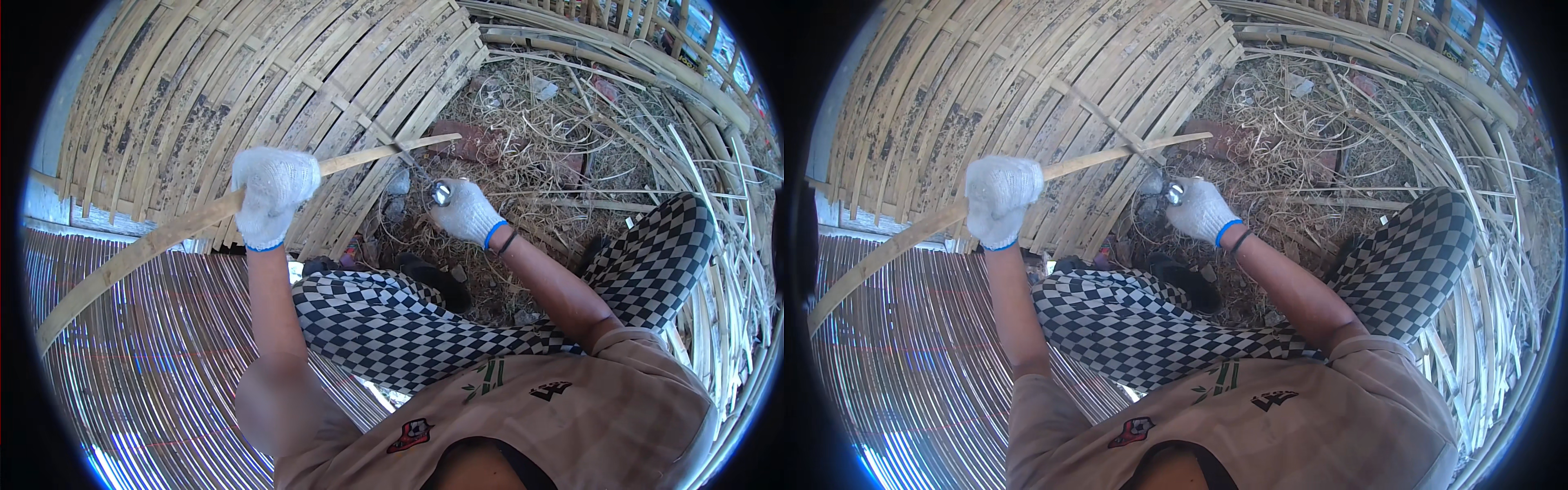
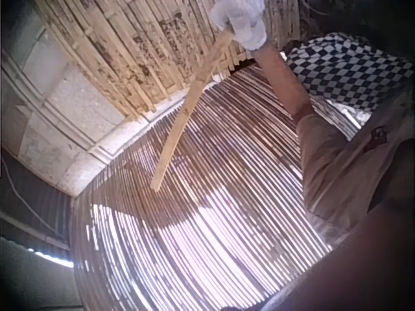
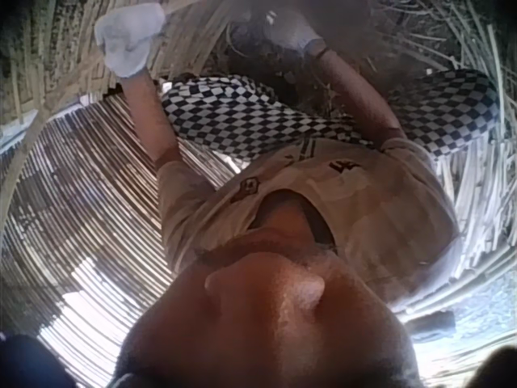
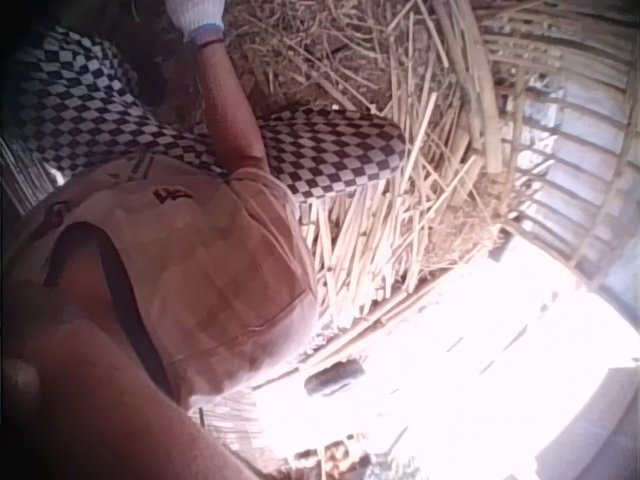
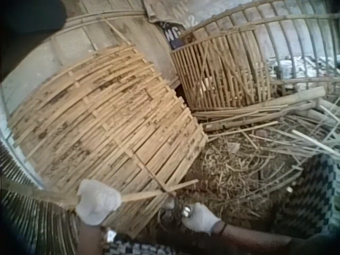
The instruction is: The recorder is splitting and shaving a long strip of bamboo using a machete in a workshop setting.
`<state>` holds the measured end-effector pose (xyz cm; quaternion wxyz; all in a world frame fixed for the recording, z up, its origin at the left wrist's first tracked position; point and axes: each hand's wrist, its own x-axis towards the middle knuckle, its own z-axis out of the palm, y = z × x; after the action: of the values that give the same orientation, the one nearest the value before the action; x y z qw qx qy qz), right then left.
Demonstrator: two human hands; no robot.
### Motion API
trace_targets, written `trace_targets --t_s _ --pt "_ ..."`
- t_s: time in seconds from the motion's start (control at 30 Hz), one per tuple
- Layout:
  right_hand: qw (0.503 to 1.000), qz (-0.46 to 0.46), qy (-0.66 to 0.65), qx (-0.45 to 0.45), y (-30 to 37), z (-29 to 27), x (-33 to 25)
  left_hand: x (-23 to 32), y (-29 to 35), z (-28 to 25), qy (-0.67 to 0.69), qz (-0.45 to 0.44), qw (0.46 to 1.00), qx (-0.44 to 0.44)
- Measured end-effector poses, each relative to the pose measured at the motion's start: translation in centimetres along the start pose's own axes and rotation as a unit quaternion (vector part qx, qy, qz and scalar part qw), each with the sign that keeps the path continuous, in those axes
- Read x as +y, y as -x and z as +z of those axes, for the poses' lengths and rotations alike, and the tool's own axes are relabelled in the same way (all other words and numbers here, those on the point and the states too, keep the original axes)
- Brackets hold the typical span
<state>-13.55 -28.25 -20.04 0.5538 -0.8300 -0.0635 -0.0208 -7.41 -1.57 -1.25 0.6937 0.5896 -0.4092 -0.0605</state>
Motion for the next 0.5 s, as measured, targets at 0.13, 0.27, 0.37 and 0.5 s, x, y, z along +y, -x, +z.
trace_targets --t_s 0.13,0.27,0.37,0.5 --pt "0.988 0.143 -0.006 -0.054 -0.2 -0.5 0.2 0.4 -0.8 0.6 0.014 0.011 0.999 -0.048" --pt "0.999 0.034 -0.017 -0.020 0.4 -0.1 -2.0 0.2 0.3 -0.6 0.006 -0.008 1.000 0.012" --pt "1.000 0.003 -0.003 -0.006 0.6 -0.1 -2.1 0.3 0.3 0.1 0.031 -0.015 0.999 0.040" --pt "0.992 0.112 -0.053 -0.029 -0.1 0.6 1.4 0.3 0.2 -1.1 0.091 -0.008 0.994 -0.056"
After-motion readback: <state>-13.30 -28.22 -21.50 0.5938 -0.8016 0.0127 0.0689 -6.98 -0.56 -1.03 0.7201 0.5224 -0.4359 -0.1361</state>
